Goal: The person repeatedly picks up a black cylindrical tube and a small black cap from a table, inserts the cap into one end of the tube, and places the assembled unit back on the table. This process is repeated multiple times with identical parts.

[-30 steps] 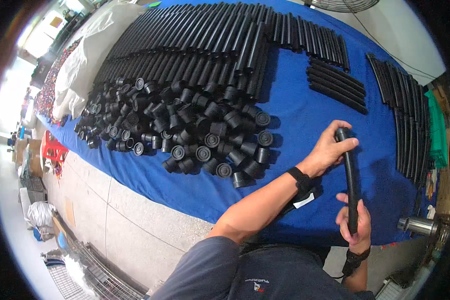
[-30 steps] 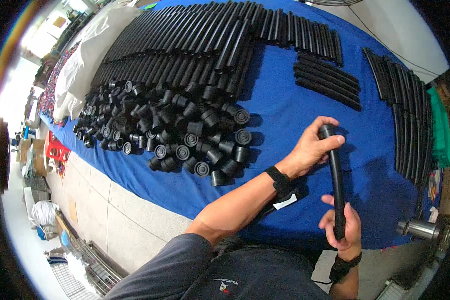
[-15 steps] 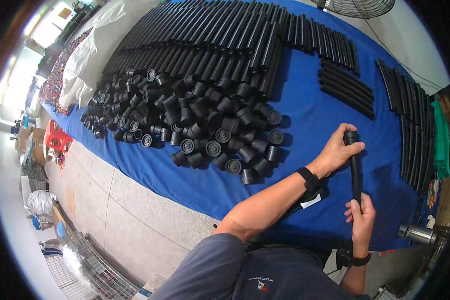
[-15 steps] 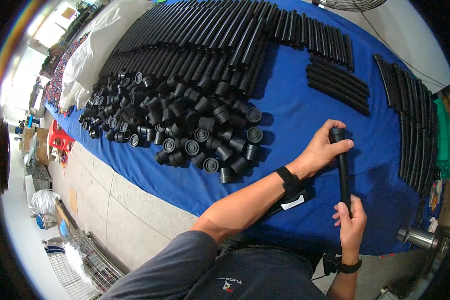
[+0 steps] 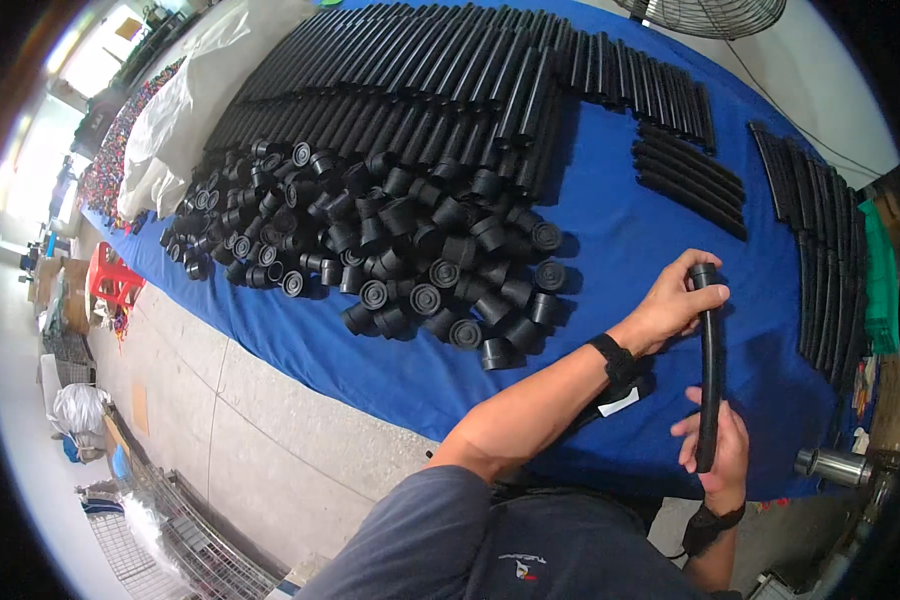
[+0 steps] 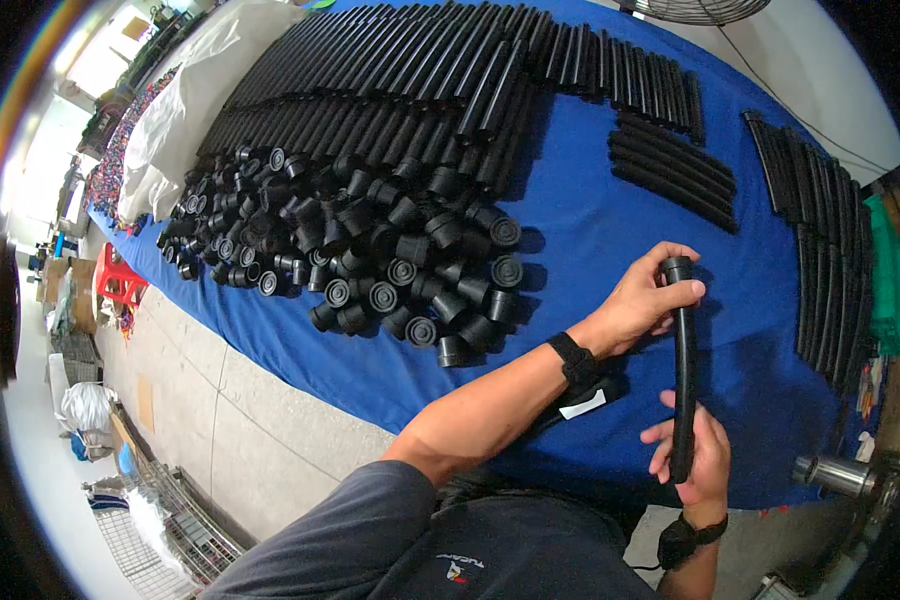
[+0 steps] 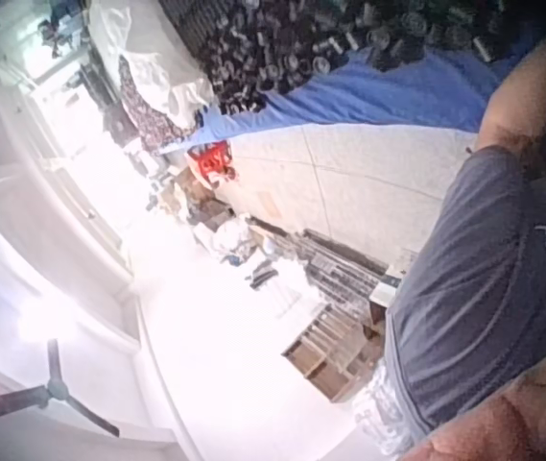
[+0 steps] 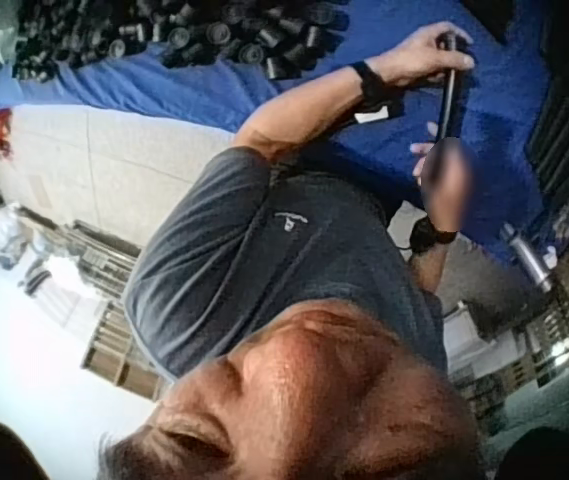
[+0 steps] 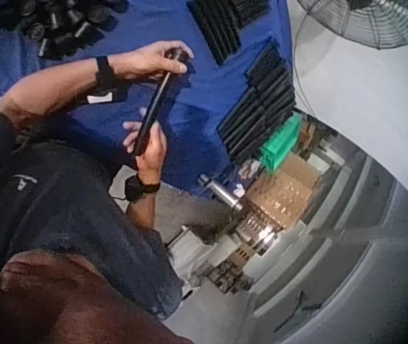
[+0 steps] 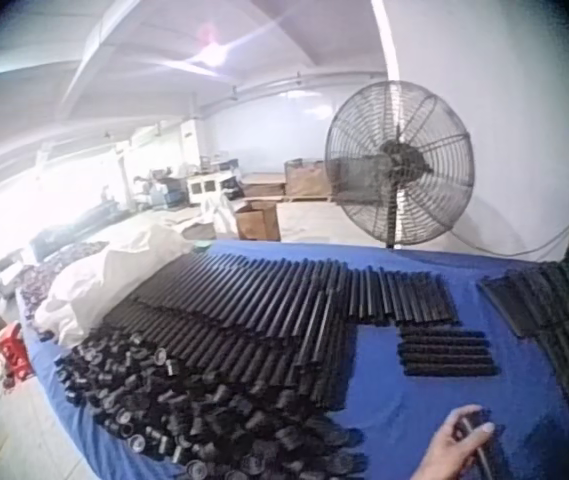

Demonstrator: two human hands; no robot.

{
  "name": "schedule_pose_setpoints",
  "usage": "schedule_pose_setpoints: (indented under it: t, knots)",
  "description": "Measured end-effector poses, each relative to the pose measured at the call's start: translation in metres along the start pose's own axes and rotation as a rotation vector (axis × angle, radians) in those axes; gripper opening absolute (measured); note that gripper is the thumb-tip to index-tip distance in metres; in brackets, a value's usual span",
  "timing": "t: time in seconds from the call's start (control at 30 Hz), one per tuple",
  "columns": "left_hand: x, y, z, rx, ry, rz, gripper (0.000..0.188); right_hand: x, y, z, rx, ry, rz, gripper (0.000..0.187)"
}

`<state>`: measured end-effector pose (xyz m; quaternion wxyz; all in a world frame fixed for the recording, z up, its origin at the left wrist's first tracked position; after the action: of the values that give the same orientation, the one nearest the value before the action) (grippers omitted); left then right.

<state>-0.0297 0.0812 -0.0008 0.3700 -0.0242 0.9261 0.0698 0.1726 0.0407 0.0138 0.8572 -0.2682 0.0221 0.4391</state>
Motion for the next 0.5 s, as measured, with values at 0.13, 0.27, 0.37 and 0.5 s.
schedule_pose_setpoints:
  t: [0.13, 0.27, 0.37, 0.5]
  knots:
    - [0.006, 0.002, 0.001, 0.014, 0.131, -0.057, 0.05, 0.031, 0.002, 0.012, 0.2, -0.718, -0.148, 0.044]
    - [0.007, 0.004, 0.002, 0.013, 0.065, -0.03, 0.05, 0.023, -0.001, 0.015, 0.134, -0.384, -0.197, 0.043]
    - [-0.006, 0.002, -0.002, 0.0, -0.022, 0.045, 0.051, 0.006, 0.001, 0.006, -0.001, 0.055, 0.146, 0.042]
    - [-0.002, 0.006, 0.002, 0.016, 0.093, 0.016, 0.052, 0.023, 0.003, 0.019, 0.151, -0.614, -0.086, 0.048]
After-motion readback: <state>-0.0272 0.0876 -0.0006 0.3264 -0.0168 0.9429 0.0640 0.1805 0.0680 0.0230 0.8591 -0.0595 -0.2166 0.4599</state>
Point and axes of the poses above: each hand's wrist, its own y-axis towards the middle knuckle, its own x-axis out of the back of the hand, z = x × y, the point moved 10 cm from there along y, towards the middle knuckle, and after that the axes turned 12 degrees about z, right-handed, at the moved point
